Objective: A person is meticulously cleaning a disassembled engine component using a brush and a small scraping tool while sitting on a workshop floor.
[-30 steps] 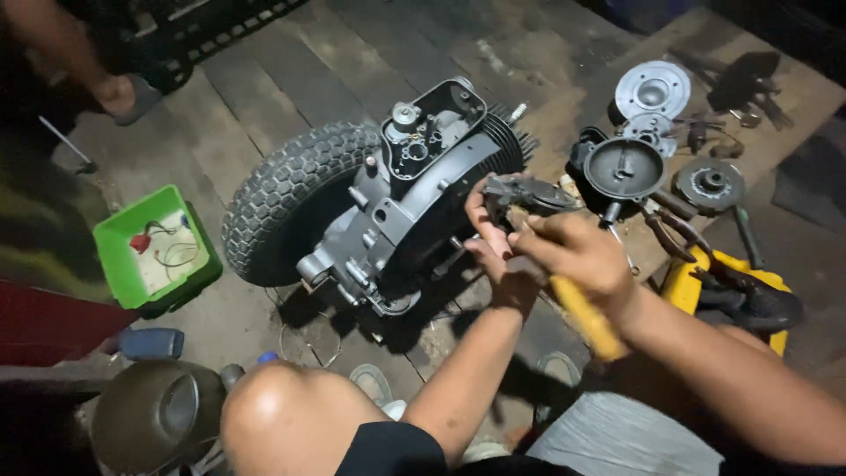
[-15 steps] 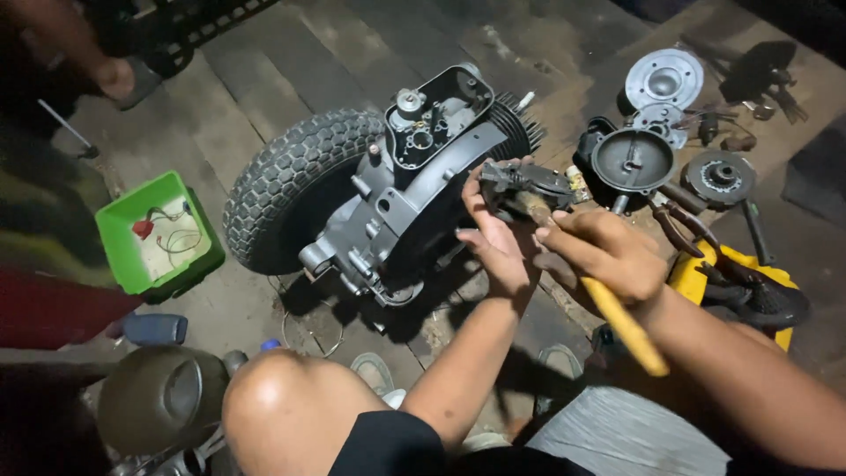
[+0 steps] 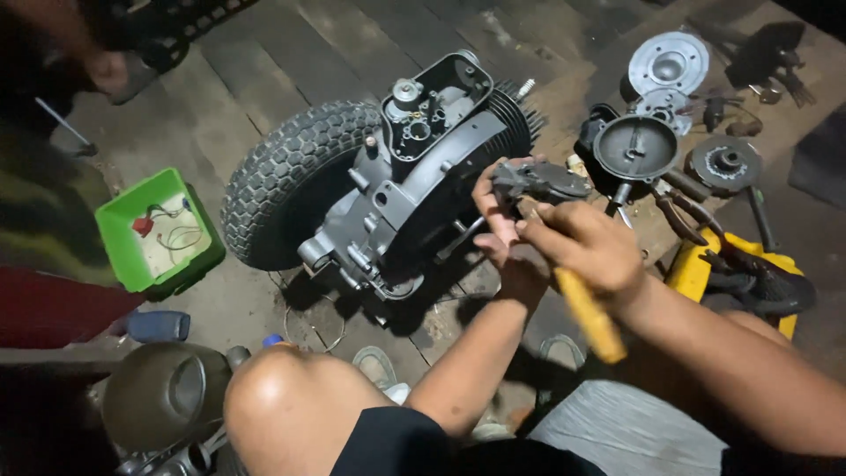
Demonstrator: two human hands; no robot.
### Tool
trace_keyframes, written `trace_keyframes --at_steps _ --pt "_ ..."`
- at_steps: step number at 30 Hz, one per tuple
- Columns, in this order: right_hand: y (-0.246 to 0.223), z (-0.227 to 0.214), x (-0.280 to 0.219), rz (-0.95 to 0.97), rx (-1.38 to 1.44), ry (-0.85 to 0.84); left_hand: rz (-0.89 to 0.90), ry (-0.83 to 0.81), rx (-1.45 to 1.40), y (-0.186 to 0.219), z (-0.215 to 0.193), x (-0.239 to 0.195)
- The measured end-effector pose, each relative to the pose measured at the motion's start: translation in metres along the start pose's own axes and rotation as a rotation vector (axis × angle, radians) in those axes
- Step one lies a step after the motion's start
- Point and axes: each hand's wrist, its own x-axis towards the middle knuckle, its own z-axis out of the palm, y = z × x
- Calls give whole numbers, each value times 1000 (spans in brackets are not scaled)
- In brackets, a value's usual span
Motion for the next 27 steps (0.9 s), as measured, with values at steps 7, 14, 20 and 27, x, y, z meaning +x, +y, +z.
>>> trace_keyframes --at_steps 7,14,20,27 --pt "-18 -15 34 -102 88 222 15 -5 2 -14 -9 6" --pt "0 -19 22 -39 219 228 12 22 -54 -15 -1 1" --pt "-14 -15 25 -47 113 265 -4 -22 -26 -5 -3 0" --pt "-19 -10 29 -213 151 133 -23 -68 -126 -8 -11 3"
